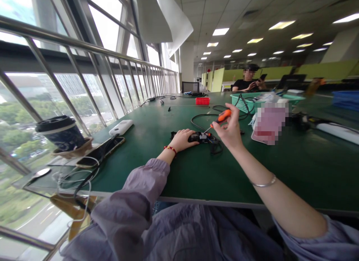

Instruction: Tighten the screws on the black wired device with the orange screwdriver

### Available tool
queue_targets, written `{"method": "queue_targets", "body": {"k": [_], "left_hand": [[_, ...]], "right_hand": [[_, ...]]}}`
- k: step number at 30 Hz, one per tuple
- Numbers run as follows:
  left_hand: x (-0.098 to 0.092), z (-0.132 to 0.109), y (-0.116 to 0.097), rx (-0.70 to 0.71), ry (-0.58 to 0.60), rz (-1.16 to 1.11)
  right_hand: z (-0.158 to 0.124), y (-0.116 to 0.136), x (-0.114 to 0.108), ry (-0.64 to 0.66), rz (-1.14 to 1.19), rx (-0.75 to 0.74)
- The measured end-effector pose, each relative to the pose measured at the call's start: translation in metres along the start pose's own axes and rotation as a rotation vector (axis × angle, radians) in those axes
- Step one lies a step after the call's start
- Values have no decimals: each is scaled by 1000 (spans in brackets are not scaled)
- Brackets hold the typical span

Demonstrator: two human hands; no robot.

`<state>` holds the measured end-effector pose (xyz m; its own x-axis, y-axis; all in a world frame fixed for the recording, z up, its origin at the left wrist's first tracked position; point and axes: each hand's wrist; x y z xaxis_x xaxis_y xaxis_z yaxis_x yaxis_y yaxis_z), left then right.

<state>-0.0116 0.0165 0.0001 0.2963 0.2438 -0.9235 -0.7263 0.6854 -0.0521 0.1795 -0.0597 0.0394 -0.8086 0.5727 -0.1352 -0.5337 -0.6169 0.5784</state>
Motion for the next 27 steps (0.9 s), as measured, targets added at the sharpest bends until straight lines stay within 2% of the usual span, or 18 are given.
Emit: {"method": "queue_targets", "body": {"k": [5, 11, 14, 17, 22, 27], "left_hand": [[0, 0, 0, -7, 3, 4], [1, 0, 0, 6, -5, 6], [0, 0, 1, 4, 2, 1], [0, 0, 1, -4, 5, -2], [0, 0, 0, -2, 4, 2], [0, 0, -1, 0, 5, 12]], "right_hand": [[0, 4, -3, -8, -103, 36], [0, 5, -2, 75, 7, 13], [0, 3, -1, 105, -43, 72], [0, 3, -1, 120, -66, 65], [-2, 2, 1, 75, -2, 26], [0, 1, -1, 34, -84, 75]]}}
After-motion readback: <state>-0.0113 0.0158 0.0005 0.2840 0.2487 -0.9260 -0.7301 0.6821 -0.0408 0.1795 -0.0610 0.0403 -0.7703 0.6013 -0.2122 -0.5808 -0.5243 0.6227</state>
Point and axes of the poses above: each hand's wrist, its own z-axis towards the middle knuckle, its own x-axis out of the palm, y = z × x, and after that the axes turned 1 degree about y, right-handed
